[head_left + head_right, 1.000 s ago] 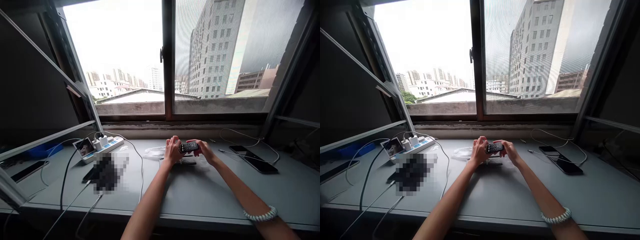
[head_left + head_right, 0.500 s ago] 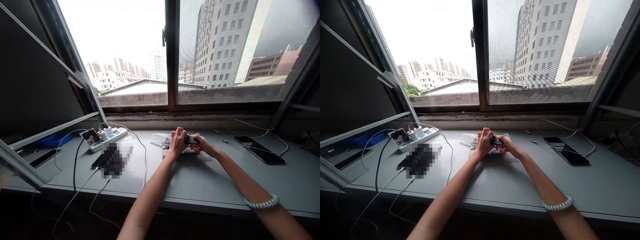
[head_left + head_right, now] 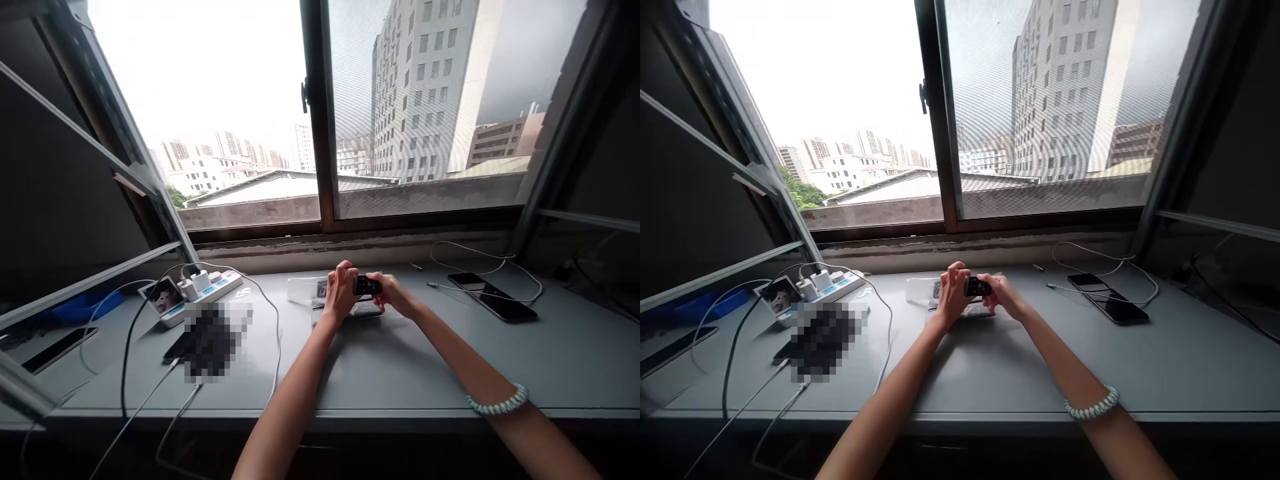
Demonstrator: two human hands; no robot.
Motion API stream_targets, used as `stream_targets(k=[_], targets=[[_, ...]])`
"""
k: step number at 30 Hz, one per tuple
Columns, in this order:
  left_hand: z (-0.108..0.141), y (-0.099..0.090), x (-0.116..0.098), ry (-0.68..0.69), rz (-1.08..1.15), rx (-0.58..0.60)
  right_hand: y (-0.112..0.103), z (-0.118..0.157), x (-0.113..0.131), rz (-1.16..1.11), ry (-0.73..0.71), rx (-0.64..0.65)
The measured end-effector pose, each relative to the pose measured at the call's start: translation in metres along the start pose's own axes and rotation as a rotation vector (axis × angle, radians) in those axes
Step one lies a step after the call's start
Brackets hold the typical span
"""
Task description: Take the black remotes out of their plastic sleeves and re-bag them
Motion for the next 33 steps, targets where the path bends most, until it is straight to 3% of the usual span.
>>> stream_targets(k=[4, 7, 10, 15, 18, 21, 27, 33], targets=[[-0.001, -0.005, 0.003, 0.001, -0.016, -0.083, 0.014, 0.0, 0.004, -0.035, -0.019, 0.094], [-0.001, -0.004, 0.002, 0.011, -0.036, -0.071, 0.024, 0.002, 0.002, -0.031, 0.031, 0.171], [-0.004, -0.005, 0.0, 0.013, -0.05, -0.026, 0.011, -0.002, 0.002, -0.024, 0.024, 0.053], [-0.014, -0.008, 0.014, -0.065, -0.031, 0.03, -0.035, -0.007, 0.003, -0.177, 0.001, -0.255], [-0.015, -0.003, 0.017, -0.055, 0.016, 0.074, -0.05, -0.01, 0.006, -0.316, -0.021, -0.309], [-0.015, 0.001, 0.018, -0.07, 0.019, 0.09, -0.049, -0.012, 0.009, -0.343, -0.011, -0.266], [-0.016, 0.001, 0.025, -0.102, -0.049, 0.062, -0.024, -0.007, 0.007, -0.408, 0.096, -0.1], [-0.014, 0.004, 0.024, -0.084, 0.017, 0.083, -0.017, -0.002, 0.009, -0.497, 0.165, -0.011]])
Point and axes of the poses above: each hand's wrist, its own z-axis away from the middle knuckle, its own y-axis out of the palm, x = y × z, the point moved 10 cm from there along -z, towards the middle knuckle, and after that the axes turned 13 degrees about -y, right-handed, at the moved point
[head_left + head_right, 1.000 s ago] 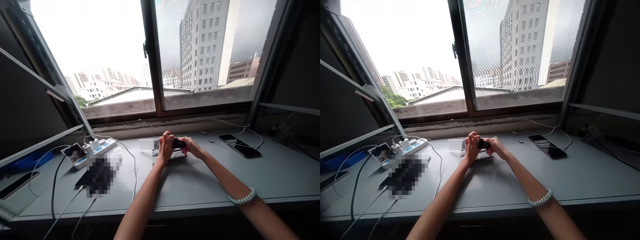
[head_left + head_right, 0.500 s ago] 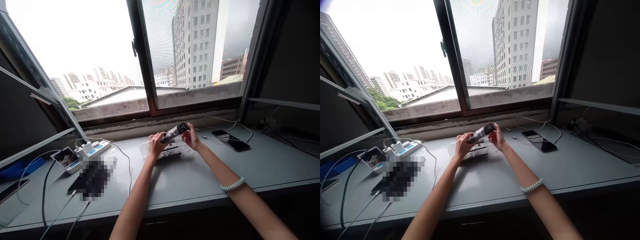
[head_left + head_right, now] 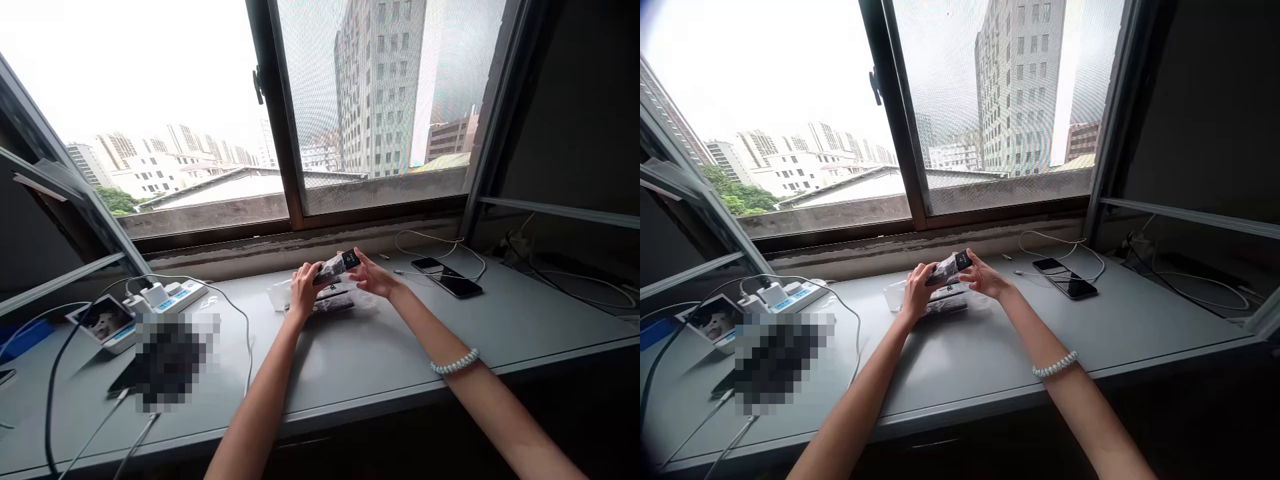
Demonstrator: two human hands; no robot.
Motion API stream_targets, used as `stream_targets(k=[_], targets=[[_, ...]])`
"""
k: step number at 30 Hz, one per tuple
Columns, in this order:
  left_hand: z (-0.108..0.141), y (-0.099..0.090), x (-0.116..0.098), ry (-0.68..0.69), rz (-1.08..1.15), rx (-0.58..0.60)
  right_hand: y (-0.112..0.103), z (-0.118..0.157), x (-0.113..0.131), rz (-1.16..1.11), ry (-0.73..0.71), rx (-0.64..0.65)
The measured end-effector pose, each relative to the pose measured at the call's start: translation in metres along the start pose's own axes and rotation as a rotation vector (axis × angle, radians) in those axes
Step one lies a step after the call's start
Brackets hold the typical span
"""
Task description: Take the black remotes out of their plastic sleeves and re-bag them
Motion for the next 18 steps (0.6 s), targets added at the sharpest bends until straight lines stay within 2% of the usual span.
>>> stream_targets(k=[5, 11, 18], targets=[[0.003, 0.007, -0.011, 0.024, -0.01, 0.052, -0.014, -0.003, -0.009, 0.069, 0.037, -0.067], [0.008, 0.013, -0.024, 0.077, -0.043, 0.099, -0.035, -0.011, -0.016, 0.186, -0.022, -0.167], [0.015, 0.012, -0.04, 0.087, -0.06, 0.153, -0.04, -0.007, -0.009, 0.44, -0.082, -0.262]])
Point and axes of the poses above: each hand's wrist, its own z-axis away from the middle knuckle, its own y-axis out of the palm, x = y × z, the point moved 10 cm from there along -z, towards the middle knuckle, and after that the axes turned 13 degrees about -y, right-handed, at the moved point
